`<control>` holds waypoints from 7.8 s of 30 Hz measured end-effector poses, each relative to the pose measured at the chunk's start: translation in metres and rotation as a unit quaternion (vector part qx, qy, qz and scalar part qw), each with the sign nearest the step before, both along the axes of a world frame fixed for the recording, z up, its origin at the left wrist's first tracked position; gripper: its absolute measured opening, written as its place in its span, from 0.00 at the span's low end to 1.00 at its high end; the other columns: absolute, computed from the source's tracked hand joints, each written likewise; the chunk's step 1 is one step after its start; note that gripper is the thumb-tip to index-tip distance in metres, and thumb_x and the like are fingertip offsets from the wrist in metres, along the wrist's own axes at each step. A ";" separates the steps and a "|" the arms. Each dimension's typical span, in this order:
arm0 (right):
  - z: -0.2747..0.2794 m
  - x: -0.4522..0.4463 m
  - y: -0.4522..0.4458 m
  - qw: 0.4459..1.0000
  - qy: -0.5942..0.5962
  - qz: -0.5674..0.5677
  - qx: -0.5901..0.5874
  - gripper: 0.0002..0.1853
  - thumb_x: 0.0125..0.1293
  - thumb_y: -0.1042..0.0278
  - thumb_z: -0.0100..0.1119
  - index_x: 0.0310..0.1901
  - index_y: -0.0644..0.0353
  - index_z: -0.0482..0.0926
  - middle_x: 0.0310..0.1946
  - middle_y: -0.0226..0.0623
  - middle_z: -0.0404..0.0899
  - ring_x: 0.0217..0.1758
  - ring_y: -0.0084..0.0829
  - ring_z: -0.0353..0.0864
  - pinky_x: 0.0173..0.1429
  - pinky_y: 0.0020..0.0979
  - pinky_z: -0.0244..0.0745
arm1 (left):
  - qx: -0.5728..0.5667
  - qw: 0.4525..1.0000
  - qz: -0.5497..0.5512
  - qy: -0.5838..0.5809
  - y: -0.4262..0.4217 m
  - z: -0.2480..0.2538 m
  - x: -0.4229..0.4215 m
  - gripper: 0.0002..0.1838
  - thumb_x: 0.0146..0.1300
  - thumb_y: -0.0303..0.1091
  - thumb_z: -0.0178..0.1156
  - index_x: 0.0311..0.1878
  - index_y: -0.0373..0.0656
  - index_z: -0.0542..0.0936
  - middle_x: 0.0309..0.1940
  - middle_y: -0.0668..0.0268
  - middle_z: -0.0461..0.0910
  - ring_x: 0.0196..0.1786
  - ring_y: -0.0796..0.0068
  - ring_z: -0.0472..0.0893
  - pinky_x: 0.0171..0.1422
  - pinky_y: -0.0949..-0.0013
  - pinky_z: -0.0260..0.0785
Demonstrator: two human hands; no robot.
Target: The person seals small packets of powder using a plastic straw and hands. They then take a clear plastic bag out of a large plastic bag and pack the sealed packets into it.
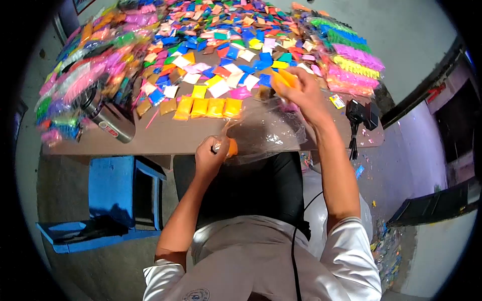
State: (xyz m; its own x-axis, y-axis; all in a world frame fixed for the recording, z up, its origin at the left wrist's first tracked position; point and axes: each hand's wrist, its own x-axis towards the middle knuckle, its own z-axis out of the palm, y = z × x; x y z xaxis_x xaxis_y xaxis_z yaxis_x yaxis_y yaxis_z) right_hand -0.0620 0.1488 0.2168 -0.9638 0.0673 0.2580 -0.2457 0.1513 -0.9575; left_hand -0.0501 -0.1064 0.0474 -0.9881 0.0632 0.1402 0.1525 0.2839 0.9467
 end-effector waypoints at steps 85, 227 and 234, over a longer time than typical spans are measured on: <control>-0.016 -0.045 -0.069 0.946 0.157 -0.107 0.261 0.09 0.57 0.68 0.56 0.33 0.63 0.81 0.29 0.49 0.80 0.35 0.47 0.80 0.41 0.40 0.73 | -0.053 0.993 0.072 0.070 -0.002 0.003 -0.021 0.16 0.60 0.38 0.61 0.30 0.32 0.75 0.19 0.55 0.72 0.24 0.70 0.72 0.30 0.64 0.66; -0.094 -0.115 -0.138 0.673 0.042 0.199 0.711 0.13 0.48 0.67 0.64 0.37 0.61 0.81 0.39 0.50 0.81 0.43 0.45 0.82 0.46 0.39 0.77 | 0.000 0.982 0.033 0.187 -0.004 -0.007 -0.012 0.12 0.57 0.36 0.60 0.34 0.35 0.77 0.25 0.58 0.75 0.29 0.66 0.76 0.34 0.63 0.68; -0.052 -0.105 -0.114 0.813 -0.058 0.119 0.568 0.23 0.49 0.56 0.62 0.44 0.64 0.78 0.44 0.53 0.79 0.51 0.47 0.78 0.55 0.41 0.73 | 0.026 0.987 0.039 0.151 0.001 -0.002 -0.009 0.12 0.59 0.39 0.58 0.32 0.38 0.76 0.25 0.55 0.74 0.30 0.54 0.76 0.37 0.58 0.69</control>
State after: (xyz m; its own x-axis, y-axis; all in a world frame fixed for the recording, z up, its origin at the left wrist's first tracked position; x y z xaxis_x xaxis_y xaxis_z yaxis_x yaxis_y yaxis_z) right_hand -0.1674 0.0344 0.1643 -0.9369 -0.3424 -0.0702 -0.3153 0.9146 -0.2531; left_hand -0.0586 -0.1050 0.0455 -0.9022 -0.0264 0.4305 0.4098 0.2586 0.8747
